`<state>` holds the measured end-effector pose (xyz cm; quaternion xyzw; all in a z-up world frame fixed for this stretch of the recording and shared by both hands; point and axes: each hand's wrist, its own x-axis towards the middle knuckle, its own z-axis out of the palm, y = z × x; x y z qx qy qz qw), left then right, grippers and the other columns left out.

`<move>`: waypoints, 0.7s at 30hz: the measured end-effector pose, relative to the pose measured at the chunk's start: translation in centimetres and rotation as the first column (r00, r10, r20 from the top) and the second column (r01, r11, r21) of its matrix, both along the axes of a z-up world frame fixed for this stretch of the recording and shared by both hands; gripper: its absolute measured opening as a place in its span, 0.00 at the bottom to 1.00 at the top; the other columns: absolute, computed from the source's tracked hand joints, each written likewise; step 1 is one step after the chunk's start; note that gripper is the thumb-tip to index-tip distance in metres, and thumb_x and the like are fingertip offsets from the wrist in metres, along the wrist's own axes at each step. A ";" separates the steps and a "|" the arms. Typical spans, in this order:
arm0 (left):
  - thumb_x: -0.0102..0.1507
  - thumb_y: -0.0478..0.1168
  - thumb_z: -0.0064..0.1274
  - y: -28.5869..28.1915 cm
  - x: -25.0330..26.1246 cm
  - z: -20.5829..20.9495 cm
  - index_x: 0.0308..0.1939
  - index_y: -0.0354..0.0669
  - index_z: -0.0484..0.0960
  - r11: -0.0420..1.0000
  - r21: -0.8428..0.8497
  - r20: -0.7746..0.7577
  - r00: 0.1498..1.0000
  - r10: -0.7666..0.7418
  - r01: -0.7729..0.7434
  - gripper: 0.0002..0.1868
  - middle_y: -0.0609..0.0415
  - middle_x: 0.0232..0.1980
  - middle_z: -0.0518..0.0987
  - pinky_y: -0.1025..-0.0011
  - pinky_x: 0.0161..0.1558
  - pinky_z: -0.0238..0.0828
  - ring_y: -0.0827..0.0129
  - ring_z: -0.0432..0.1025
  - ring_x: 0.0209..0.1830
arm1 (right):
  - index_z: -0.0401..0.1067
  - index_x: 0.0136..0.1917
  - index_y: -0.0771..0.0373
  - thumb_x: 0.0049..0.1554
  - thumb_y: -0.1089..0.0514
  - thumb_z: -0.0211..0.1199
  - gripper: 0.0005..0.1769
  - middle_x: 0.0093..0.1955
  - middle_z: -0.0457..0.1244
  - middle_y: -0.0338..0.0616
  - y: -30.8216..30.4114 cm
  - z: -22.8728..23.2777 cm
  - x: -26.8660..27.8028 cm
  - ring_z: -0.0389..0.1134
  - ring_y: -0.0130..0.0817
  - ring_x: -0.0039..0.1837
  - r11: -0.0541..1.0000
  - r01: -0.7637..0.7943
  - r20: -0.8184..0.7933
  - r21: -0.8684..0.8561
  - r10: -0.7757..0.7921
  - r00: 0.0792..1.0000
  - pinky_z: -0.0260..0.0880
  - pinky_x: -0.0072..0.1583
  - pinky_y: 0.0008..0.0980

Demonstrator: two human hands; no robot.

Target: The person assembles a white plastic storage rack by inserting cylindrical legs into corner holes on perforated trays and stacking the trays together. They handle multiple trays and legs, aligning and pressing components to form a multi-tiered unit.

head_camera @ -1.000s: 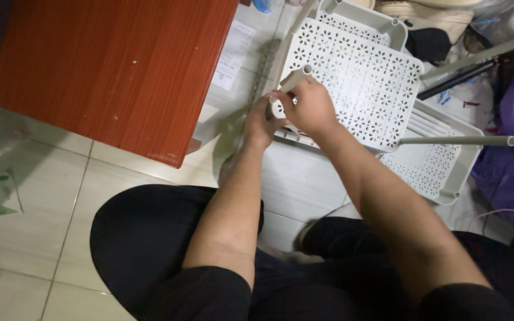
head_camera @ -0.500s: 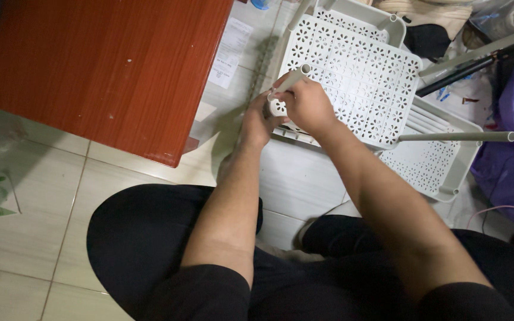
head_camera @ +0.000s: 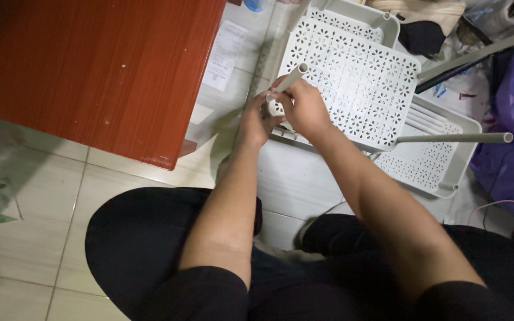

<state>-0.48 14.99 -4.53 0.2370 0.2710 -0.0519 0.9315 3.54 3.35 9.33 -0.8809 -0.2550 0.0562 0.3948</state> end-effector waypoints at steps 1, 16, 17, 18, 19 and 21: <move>0.63 0.48 0.54 0.0 0.0 0.3 0.61 0.38 0.77 1.000 -0.019 -0.011 1.000 0.005 -0.005 0.26 0.46 0.60 0.72 0.58 0.41 0.81 0.53 0.73 0.53 | 0.71 0.59 0.63 0.57 0.61 0.68 0.18 0.54 0.69 0.51 -0.4 0.0 -0.2 0.74 0.45 0.50 0.999 0.020 -0.063 0.030 -0.018 0.998 0.74 0.52 0.40; 0.59 0.42 0.68 0.4 -0.6 2.4 0.44 0.39 0.83 -0.030 0.978 0.202 0.969 -0.146 -0.208 0.15 0.47 0.44 0.83 0.63 0.43 0.76 0.56 0.78 0.43 | 0.67 0.71 0.49 0.49 0.48 0.71 0.37 0.68 0.60 0.49 -18.3 -1.6 -4.8 0.61 0.50 0.69 0.736 0.054 -0.022 -0.675 -0.093 0.995 0.63 0.68 0.49; 0.59 0.42 0.68 0.2 -0.5 2.5 0.43 0.39 0.82 -0.032 0.981 0.182 0.972 -0.148 -0.189 0.15 0.47 0.43 0.83 0.63 0.43 0.76 0.56 0.78 0.42 | 0.66 0.74 0.48 0.48 0.49 0.71 0.41 0.71 0.59 0.49 -19.2 -2.1 -5.0 0.60 0.49 0.71 0.716 0.121 0.032 -0.687 -0.137 0.990 0.61 0.70 0.50; 0.59 0.42 0.68 0.0 -0.4 2.5 0.43 0.39 0.82 -0.034 0.985 0.163 0.975 -0.150 -0.170 0.14 0.47 0.43 0.83 0.63 0.43 0.76 0.56 0.79 0.41 | 0.65 0.75 0.48 0.48 0.48 0.71 0.42 0.73 0.57 0.51 -19.9 -2.8 -5.2 0.57 0.53 0.73 0.730 0.148 0.101 -0.667 -0.108 0.989 0.58 0.71 0.54; 0.59 0.42 0.68 0.0 -0.4 2.5 0.42 0.39 0.82 -0.040 0.987 0.145 0.978 -0.151 -0.153 0.14 0.48 0.42 0.83 0.63 0.43 0.76 0.57 0.79 0.40 | 0.63 0.76 0.49 0.48 0.48 0.71 0.43 0.75 0.55 0.54 -20.4 -3.6 -5.4 0.54 0.56 0.75 0.746 0.172 0.171 -0.643 -0.079 0.982 0.56 0.71 0.57; 0.60 0.42 0.67 -0.2 -0.2 2.6 0.42 0.39 0.82 -0.095 0.981 0.152 0.973 -0.171 -0.169 0.14 0.48 0.42 0.82 0.62 0.43 0.75 0.56 0.78 0.40 | 0.61 0.78 0.48 0.52 0.48 0.69 0.42 0.78 0.53 0.54 -21.0 -5.3 -5.6 0.50 0.60 0.78 0.758 0.207 0.255 -0.618 -0.055 0.965 0.52 0.72 0.63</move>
